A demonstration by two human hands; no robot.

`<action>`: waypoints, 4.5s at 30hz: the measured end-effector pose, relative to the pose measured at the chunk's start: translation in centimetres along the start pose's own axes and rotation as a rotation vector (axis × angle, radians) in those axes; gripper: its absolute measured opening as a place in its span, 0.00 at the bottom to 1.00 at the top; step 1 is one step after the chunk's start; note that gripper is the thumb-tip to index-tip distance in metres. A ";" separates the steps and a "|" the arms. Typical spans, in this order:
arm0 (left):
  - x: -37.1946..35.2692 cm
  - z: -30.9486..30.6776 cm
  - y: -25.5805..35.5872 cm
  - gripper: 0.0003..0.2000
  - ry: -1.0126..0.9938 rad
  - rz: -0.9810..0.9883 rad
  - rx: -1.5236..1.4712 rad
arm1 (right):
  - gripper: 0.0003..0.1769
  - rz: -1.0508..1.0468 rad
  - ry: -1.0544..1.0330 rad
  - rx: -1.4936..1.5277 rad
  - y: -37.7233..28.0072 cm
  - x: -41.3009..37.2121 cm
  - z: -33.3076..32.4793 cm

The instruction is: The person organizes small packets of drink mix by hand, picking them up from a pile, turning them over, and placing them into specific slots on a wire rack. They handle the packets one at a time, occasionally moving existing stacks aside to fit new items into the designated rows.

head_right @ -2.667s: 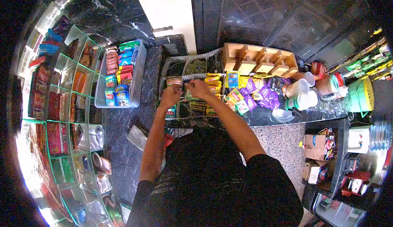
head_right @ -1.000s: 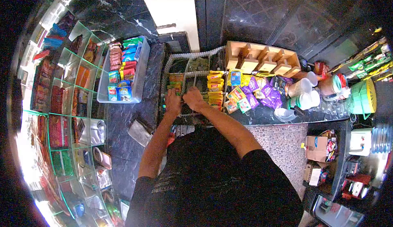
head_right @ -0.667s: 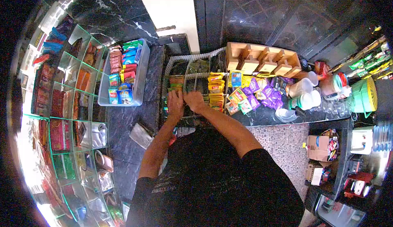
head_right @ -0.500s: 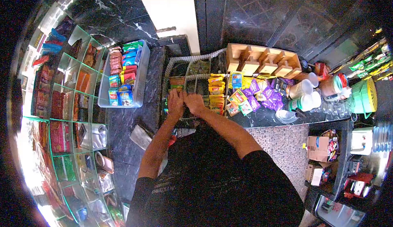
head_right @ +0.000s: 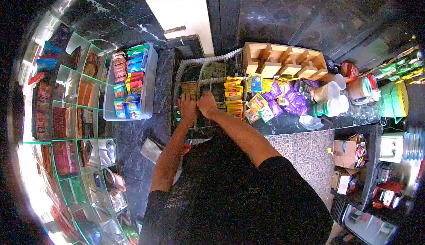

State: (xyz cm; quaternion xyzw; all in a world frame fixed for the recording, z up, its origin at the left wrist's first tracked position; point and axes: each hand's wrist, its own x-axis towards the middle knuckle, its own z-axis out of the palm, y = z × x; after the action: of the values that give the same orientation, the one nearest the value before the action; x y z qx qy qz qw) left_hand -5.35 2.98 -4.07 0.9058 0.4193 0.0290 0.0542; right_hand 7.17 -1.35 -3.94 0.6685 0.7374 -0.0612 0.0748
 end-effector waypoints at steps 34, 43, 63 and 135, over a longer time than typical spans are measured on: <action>0.9 -1.0 1.6 0.16 0.009 -0.083 0.098 | 0.18 0.070 -0.256 0.078 0.5 1.2 -1.5; -0.8 -5.5 3.1 0.34 0.260 0.004 -0.145 | 0.25 0.091 0.216 0.248 1.9 -2.7 -4.3; -0.2 -4.3 21.8 0.16 0.089 0.129 -0.844 | 0.41 0.873 0.144 0.689 18.4 -22.9 4.0; -6.9 -5.7 3.6 0.24 -0.017 -0.205 -1.481 | 0.22 0.023 0.175 1.002 8.3 -10.7 -4.8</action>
State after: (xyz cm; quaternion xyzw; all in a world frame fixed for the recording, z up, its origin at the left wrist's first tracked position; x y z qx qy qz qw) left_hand -7.64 -4.16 2.02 0.5887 0.3719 0.2915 0.6558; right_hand 16.30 -10.12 2.92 0.6328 0.6137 -0.3504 -0.3164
